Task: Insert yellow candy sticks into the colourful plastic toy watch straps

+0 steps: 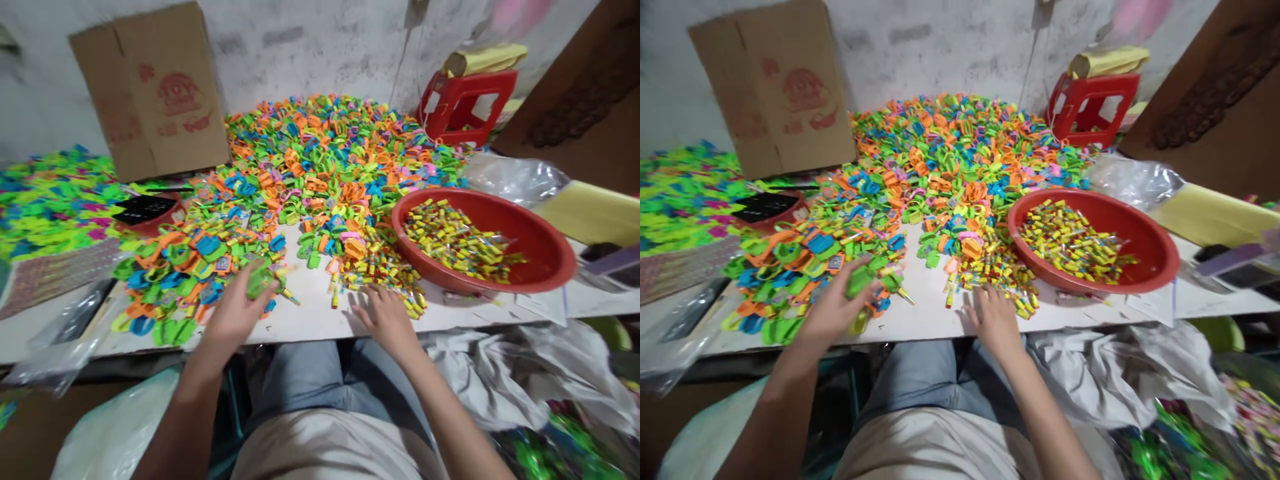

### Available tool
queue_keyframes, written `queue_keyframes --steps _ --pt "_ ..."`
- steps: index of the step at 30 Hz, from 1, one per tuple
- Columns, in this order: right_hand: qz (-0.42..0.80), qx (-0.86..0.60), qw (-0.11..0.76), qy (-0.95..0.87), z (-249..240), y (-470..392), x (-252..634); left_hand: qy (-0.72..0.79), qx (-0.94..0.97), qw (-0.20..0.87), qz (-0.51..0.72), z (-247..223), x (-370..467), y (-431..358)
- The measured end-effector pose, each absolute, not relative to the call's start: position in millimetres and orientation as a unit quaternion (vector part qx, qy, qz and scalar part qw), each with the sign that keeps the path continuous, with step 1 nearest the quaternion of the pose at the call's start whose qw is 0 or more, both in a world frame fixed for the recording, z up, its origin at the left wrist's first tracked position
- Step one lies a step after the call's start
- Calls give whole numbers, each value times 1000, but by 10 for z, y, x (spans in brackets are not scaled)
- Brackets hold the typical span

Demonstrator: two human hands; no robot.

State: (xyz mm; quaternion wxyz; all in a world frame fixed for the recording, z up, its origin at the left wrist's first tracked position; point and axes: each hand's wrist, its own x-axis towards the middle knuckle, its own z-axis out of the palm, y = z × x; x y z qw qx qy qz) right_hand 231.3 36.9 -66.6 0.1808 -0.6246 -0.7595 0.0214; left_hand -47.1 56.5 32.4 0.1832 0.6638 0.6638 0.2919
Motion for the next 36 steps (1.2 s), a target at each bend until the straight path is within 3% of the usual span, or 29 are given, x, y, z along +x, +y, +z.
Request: queue_keyframes --steps 3,5,13,21,24,27,30,36 --pt "-8 -644 132 -753 -812 497 2381 696 621 -30 359 576 -1068 829" --pt "-22 -639 123 -759 -866 511 2367 720 578 -108 368 679 -1440 993" --pt "-57 -626 130 -767 -932 516 2291 768 541 -77 333 561 -1974 1279" --pt "82 -596 279 -749 -962 418 2388 685 534 -152 472 303 -1431 844" --pt "139 -581 307 -741 -914 362 2363 616 647 -46 447 105 -882 837" --pt "165 -579 337 -724 -870 311 2290 584 752 95 292 -144 -319 1037" --pt "190 -577 363 -707 -817 240 2206 616 751 124 203 -363 63 1389" --pt "279 -550 388 -685 -702 83 2163 669 710 126 180 -526 307 1981"
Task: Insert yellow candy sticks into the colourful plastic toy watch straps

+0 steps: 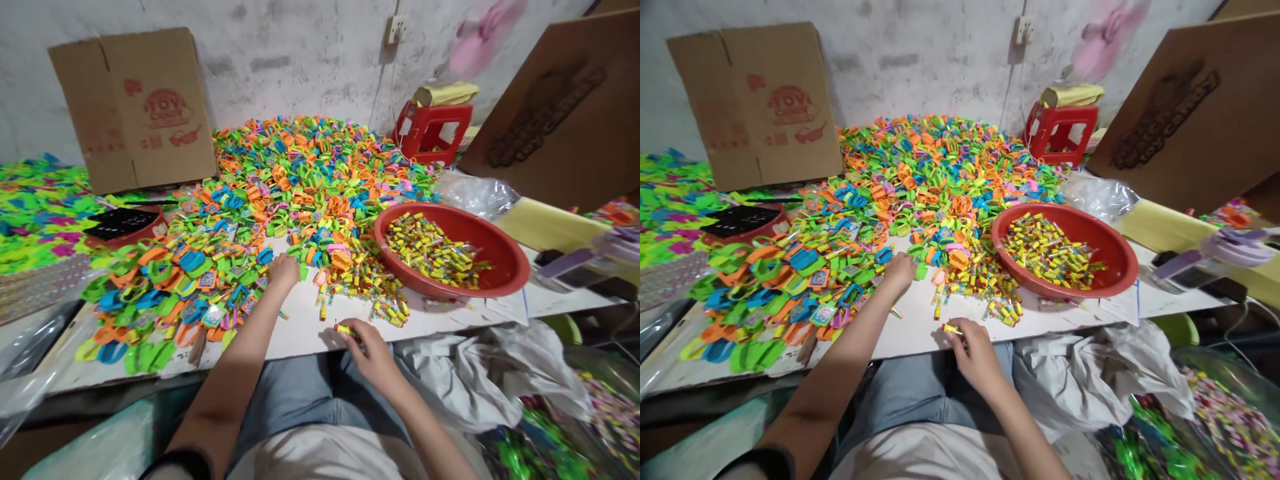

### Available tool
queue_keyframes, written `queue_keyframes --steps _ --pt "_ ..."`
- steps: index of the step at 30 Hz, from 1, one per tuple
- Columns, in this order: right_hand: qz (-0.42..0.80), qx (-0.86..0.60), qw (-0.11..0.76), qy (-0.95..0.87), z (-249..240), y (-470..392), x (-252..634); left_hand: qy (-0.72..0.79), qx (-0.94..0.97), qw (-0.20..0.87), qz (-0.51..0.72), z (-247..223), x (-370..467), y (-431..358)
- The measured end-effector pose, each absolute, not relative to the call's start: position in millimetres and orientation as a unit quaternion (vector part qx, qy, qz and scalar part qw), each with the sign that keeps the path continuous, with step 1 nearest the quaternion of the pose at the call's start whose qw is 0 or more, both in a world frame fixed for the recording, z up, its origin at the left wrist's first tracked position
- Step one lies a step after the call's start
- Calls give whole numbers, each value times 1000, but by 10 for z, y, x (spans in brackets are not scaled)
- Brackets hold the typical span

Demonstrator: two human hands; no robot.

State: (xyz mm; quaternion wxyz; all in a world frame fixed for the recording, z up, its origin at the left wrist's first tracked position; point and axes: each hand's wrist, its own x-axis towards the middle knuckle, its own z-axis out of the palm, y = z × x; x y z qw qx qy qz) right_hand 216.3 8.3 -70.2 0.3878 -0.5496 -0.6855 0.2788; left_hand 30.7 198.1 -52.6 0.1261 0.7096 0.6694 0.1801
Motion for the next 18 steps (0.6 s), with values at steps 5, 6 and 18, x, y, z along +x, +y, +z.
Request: queue_keyframes --steps 5,6,18 --pt "348 -539 440 -629 -658 33 2221 634 729 131 222 -436 365 1848" --pt "363 -534 457 -611 -638 34 2232 616 740 135 236 -398 369 1738" --pt "438 -411 538 -591 -202 5 2143 397 752 304 429 -278 276 421"
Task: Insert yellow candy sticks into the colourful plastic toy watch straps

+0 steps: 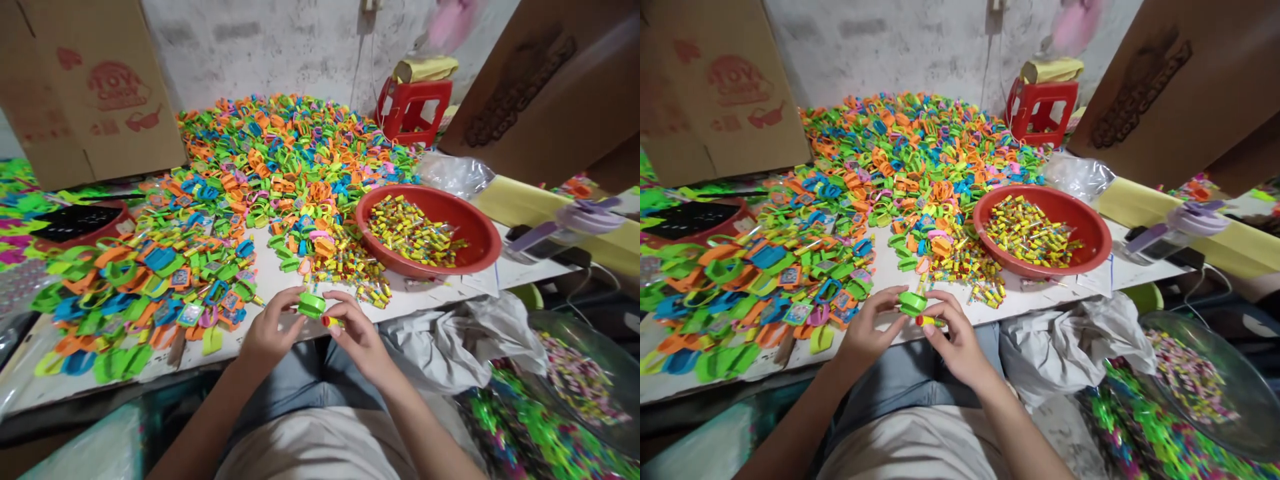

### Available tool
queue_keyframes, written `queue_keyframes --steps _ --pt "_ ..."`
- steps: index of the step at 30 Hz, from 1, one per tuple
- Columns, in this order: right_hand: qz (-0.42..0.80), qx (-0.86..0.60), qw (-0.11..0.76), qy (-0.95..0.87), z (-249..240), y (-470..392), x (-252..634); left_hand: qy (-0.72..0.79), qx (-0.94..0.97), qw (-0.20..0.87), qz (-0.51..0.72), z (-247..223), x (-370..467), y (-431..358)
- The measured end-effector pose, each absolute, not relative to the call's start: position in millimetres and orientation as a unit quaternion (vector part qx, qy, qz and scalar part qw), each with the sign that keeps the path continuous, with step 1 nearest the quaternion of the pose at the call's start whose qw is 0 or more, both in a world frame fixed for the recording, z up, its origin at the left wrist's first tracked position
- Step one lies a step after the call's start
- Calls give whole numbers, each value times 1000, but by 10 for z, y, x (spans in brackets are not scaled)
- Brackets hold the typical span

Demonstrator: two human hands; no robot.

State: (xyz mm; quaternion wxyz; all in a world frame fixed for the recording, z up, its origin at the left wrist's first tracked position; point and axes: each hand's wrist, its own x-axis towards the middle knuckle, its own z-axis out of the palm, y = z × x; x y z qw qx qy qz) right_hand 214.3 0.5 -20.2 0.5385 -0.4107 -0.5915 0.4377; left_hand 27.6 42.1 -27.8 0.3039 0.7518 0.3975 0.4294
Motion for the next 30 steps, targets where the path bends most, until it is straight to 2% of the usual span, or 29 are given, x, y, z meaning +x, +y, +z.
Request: queue_keyframes --steps 3,9,13,17,23,30 --pt "415 -409 532 -615 -190 -29 2113 390 732 364 424 -266 323 384" --pt "310 -431 537 -656 -193 -98 2086 341 433 663 507 -110 506 272" --pt "262 -406 478 -734 -185 -179 2035 362 346 736 457 -45 600 239" --pt "257 -380 432 -777 -158 -237 2096 417 385 686 455 -38 587 238" --pt "217 -475 512 -682 -114 -234 2237 446 542 540 464 -27 489 187" --pt "194 -485 520 -676 -88 -206 2150 437 703 369 423 -25 419 157"
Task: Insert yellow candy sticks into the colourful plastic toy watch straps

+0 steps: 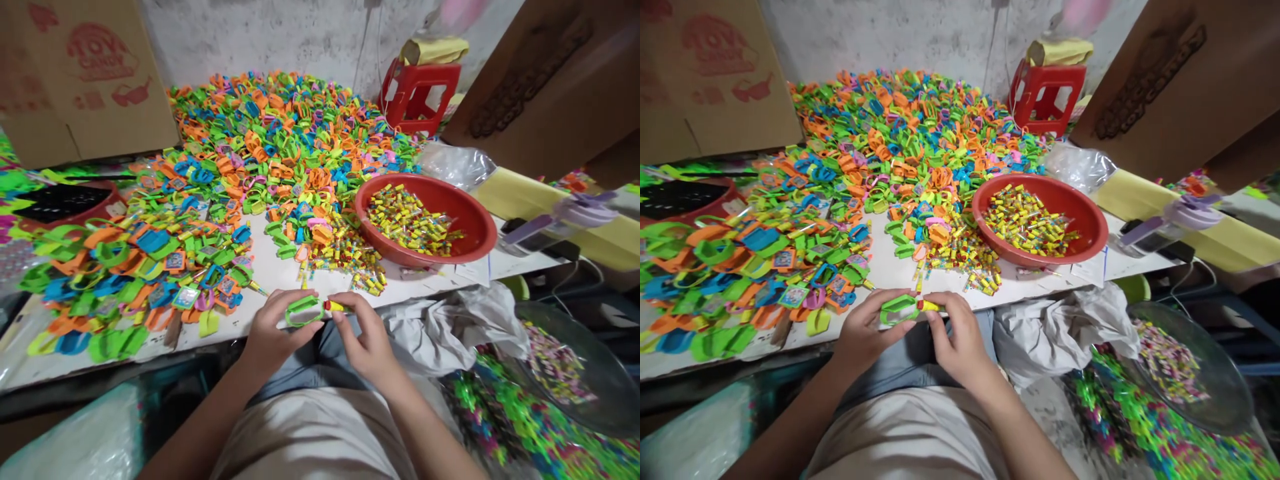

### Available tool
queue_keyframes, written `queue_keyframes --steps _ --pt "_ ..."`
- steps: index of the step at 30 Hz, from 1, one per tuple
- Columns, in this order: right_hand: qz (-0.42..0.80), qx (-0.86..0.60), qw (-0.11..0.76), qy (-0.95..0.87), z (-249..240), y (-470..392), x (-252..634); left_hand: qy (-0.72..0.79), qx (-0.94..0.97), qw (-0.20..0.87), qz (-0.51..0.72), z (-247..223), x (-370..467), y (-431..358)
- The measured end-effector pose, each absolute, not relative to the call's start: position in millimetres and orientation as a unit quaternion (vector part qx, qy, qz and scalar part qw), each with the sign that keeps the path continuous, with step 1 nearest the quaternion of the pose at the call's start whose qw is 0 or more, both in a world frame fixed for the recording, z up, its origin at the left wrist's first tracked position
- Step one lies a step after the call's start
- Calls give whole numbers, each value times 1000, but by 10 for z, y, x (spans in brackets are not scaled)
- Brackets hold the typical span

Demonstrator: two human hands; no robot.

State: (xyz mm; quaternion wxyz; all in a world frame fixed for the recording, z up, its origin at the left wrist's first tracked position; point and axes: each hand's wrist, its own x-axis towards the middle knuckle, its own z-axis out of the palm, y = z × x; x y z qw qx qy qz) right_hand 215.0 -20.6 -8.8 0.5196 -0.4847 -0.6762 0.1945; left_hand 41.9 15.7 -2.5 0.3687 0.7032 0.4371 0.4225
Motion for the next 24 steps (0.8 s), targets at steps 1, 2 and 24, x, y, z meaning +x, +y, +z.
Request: queue_keyframes --steps 1,2,24 --pt "186 -485 522 -676 -88 -204 2142 435 712 353 423 -13 413 156" --pt "179 -483 524 -678 -89 -203 2137 435 718 339 424 1 408 155" --pt "37 -471 270 -839 -237 -238 2041 528 647 525 165 -84 248 196"
